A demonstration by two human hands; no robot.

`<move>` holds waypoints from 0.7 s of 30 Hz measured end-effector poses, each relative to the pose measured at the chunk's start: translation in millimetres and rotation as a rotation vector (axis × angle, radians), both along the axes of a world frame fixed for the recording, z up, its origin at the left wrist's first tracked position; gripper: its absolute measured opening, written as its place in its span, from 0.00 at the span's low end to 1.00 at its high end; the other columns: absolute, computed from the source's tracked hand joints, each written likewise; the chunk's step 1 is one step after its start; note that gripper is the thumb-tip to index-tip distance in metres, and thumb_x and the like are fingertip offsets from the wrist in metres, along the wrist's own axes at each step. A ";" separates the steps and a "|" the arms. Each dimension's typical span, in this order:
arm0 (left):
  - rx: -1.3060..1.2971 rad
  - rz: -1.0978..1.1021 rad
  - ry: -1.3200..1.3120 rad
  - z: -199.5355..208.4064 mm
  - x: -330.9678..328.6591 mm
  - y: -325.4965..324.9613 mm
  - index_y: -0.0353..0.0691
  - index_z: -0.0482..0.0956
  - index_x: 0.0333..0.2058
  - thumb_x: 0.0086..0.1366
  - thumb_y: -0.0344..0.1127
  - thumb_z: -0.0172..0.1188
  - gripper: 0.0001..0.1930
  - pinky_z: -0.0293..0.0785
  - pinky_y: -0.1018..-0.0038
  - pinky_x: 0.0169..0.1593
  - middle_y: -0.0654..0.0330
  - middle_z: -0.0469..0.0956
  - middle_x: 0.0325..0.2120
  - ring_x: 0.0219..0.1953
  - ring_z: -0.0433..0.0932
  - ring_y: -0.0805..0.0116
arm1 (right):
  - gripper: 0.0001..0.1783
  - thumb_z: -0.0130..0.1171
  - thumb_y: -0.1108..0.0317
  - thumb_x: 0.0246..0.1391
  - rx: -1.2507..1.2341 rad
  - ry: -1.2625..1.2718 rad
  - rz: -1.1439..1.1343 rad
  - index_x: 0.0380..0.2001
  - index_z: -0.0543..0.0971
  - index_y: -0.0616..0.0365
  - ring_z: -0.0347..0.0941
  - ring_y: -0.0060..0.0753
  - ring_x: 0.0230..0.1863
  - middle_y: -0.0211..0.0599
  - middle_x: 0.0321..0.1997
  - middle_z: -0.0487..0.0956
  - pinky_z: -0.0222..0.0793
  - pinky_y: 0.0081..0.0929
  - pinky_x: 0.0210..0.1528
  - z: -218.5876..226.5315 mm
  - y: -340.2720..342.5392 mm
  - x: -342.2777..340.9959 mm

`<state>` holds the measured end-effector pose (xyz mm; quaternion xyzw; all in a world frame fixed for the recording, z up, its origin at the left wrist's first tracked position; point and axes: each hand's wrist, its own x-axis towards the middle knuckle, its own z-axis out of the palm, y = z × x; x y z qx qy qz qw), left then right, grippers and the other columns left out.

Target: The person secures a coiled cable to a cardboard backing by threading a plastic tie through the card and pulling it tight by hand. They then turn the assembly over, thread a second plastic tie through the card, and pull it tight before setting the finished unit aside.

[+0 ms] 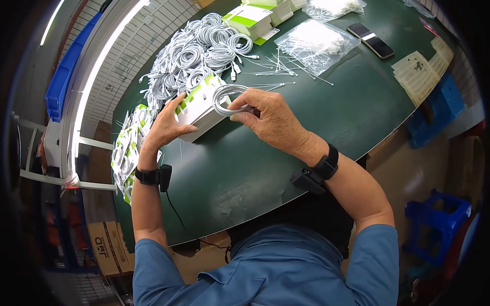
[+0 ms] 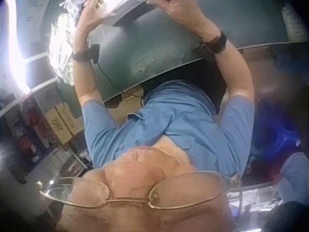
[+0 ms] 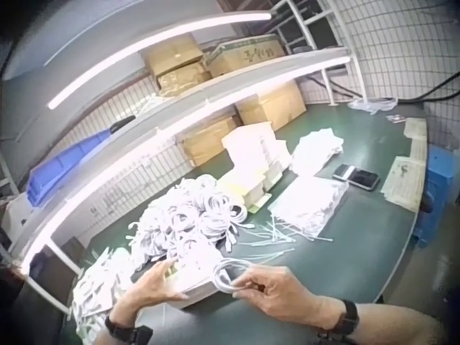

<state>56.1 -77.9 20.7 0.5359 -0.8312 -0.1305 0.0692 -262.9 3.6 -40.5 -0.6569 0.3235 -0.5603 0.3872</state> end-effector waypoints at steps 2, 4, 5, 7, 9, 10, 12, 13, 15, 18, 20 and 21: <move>0.003 0.006 0.016 1.0 3.0 0.2 0.34 0.62 0.70 0.44 0.51 0.82 0.58 0.67 0.59 0.67 0.43 0.72 0.61 0.63 0.73 0.48 | 0.09 0.69 0.77 0.57 -0.001 -0.001 0.003 0.42 0.84 0.61 0.74 0.17 0.35 0.29 0.37 0.82 0.72 0.19 0.39 1.0 0.2 0.1; -0.015 0.000 0.063 -1.1 9.1 -1.0 0.33 0.63 0.70 0.45 0.52 0.81 0.57 0.67 0.60 0.68 0.42 0.72 0.62 0.64 0.72 0.49 | 0.09 0.69 0.77 0.57 -0.002 -0.001 0.005 0.42 0.84 0.61 0.74 0.17 0.34 0.29 0.37 0.82 0.72 0.18 0.38 2.4 0.1 -0.3; -0.022 -0.005 0.088 -1.4 10.4 -1.2 0.33 0.64 0.69 0.46 0.52 0.81 0.56 0.66 0.60 0.69 0.42 0.72 0.62 0.65 0.72 0.49 | 0.09 0.69 0.77 0.57 -0.002 -0.001 0.004 0.42 0.84 0.61 0.74 0.17 0.34 0.29 0.37 0.82 0.72 0.18 0.38 2.1 0.3 -0.3; -0.018 0.008 0.107 0.0 12.0 -2.2 0.33 0.64 0.69 0.46 0.52 0.81 0.56 0.66 0.60 0.69 0.42 0.72 0.63 0.65 0.72 0.49 | 0.09 0.69 0.77 0.57 0.013 0.008 0.005 0.42 0.84 0.61 0.73 0.16 0.34 0.29 0.37 0.82 0.72 0.18 0.38 1.3 -0.1 -0.2; -0.011 0.036 0.144 2.9 13.3 -3.4 0.32 0.65 0.69 0.47 0.53 0.81 0.54 0.65 0.61 0.69 0.41 0.72 0.63 0.66 0.71 0.50 | 0.09 0.69 0.77 0.56 0.017 0.015 0.005 0.42 0.84 0.61 0.73 0.16 0.34 0.29 0.37 0.82 0.72 0.18 0.38 1.3 -1.1 0.3; -0.015 0.038 0.148 3.6 13.7 -3.0 0.32 0.65 0.69 0.47 0.53 0.81 0.54 0.65 0.61 0.69 0.41 0.72 0.63 0.66 0.71 0.50 | 0.09 0.69 0.77 0.56 0.015 0.015 0.002 0.42 0.84 0.61 0.73 0.16 0.34 0.29 0.37 0.82 0.72 0.18 0.38 0.6 -1.7 0.2; -0.031 0.042 0.176 6.9 15.3 -1.5 0.32 0.65 0.69 0.52 0.53 0.77 0.51 0.65 0.62 0.69 0.42 0.73 0.62 0.65 0.72 0.52 | 0.10 0.69 0.78 0.56 0.008 0.016 -0.002 0.42 0.84 0.62 0.73 0.17 0.33 0.29 0.37 0.82 0.72 0.18 0.37 -0.4 -3.1 0.6; -0.042 0.045 0.190 9.5 16.4 -0.3 0.32 0.66 0.69 0.54 0.54 0.75 0.49 0.65 0.63 0.69 0.42 0.74 0.61 0.64 0.73 0.53 | 0.10 0.69 0.78 0.56 0.000 0.019 0.002 0.42 0.84 0.62 0.73 0.17 0.33 0.29 0.37 0.82 0.72 0.18 0.37 -1.3 -3.5 0.9; -0.007 0.063 0.294 14.7 21.8 1.9 0.33 0.66 0.69 0.56 0.54 0.73 0.48 0.64 0.63 0.69 0.42 0.75 0.61 0.64 0.73 0.53 | 0.09 0.69 0.78 0.56 -0.020 0.000 -0.027 0.41 0.84 0.62 0.73 0.16 0.33 0.29 0.36 0.82 0.72 0.18 0.37 -2.4 -3.7 3.0; 0.058 0.095 0.494 28.2 26.4 9.9 0.33 0.65 0.69 0.60 0.54 0.68 0.45 0.64 0.64 0.69 0.43 0.76 0.60 0.63 0.73 0.55 | 0.09 0.69 0.78 0.56 -0.036 -0.005 -0.043 0.41 0.84 0.62 0.72 0.16 0.33 0.28 0.36 0.81 0.71 0.18 0.37 -0.8 -4.4 3.4; 0.121 0.084 0.545 40.0 21.1 19.3 0.34 0.65 0.69 0.62 0.54 0.64 0.43 0.64 0.65 0.69 0.44 0.75 0.60 0.63 0.74 0.55 | 0.09 0.69 0.78 0.56 -0.014 -0.017 -0.077 0.40 0.84 0.61 0.72 0.16 0.32 0.27 0.35 0.81 0.70 0.17 0.37 -1.0 -3.3 1.4; 0.155 0.075 0.571 42.8 18.6 22.8 0.34 0.65 0.70 0.63 0.54 0.62 0.42 0.63 0.65 0.69 0.44 0.75 0.60 0.62 0.74 0.55 | 0.09 0.69 0.78 0.56 -0.026 -0.012 -0.069 0.40 0.84 0.61 0.72 0.16 0.32 0.27 0.35 0.81 0.70 0.17 0.37 -1.8 -2.6 -0.4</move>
